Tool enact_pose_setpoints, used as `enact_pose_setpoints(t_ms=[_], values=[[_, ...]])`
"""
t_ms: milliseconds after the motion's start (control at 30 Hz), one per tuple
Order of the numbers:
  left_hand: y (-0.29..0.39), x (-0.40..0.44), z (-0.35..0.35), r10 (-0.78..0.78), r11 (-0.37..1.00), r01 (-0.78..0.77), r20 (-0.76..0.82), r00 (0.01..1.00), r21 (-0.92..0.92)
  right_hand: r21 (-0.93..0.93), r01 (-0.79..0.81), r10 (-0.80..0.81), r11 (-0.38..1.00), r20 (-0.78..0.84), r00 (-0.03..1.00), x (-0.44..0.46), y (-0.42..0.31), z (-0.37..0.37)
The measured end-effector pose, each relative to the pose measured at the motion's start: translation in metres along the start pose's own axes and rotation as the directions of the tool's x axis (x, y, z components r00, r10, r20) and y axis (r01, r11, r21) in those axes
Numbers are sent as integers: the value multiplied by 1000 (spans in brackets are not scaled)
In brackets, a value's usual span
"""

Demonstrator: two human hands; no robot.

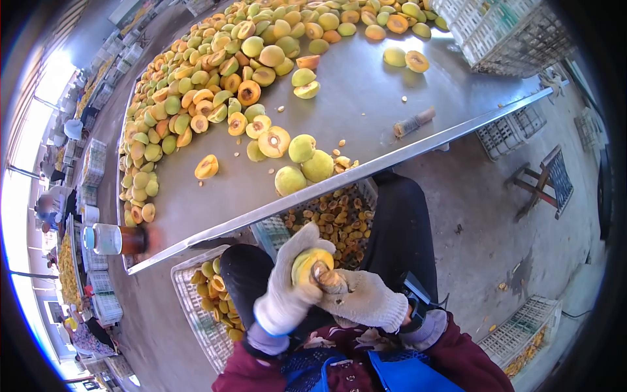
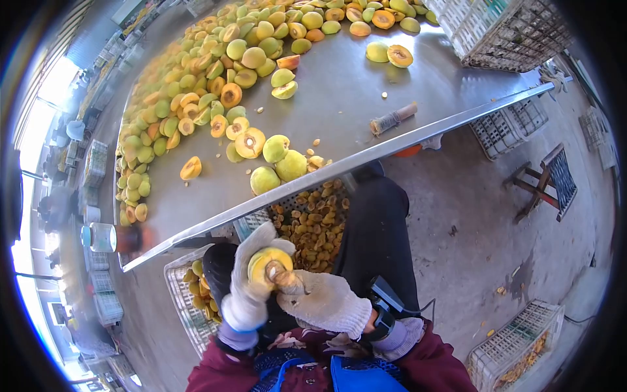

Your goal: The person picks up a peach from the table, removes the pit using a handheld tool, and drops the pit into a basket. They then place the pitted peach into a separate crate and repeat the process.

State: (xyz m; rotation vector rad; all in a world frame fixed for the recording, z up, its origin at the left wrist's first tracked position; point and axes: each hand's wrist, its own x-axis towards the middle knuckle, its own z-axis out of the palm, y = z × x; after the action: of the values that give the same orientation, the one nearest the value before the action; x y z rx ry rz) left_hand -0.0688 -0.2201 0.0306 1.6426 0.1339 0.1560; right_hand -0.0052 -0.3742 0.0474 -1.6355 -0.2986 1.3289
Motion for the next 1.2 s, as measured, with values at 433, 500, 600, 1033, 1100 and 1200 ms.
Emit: enact_pose_setpoints(t_ms=[433,500,600,1033,1100,1200], values=[[23,18,13,238,878,-185,-67,969,441,456,-92,-64,885,314,947,-2,12,-8],[33,24,7,-250,946,247,-15,968,210,494,-178,-21,851,371,928,-3,11,-11],[39,33,1,-231,947,201,97,968,251,469,-246,33,848,418,908,-3,13,-12],[42,18,20,-90,931,146,175,980,-335,762,-136,-461,633,512,725,-5,37,9],[20,18,21,-259,243,340,278,925,-908,643,-91,-502,760,670,547,1,37,1],[21,14,-2,-350,821,189,-213,912,-539,712,-52,-489,701,532,691,-8,19,1]])
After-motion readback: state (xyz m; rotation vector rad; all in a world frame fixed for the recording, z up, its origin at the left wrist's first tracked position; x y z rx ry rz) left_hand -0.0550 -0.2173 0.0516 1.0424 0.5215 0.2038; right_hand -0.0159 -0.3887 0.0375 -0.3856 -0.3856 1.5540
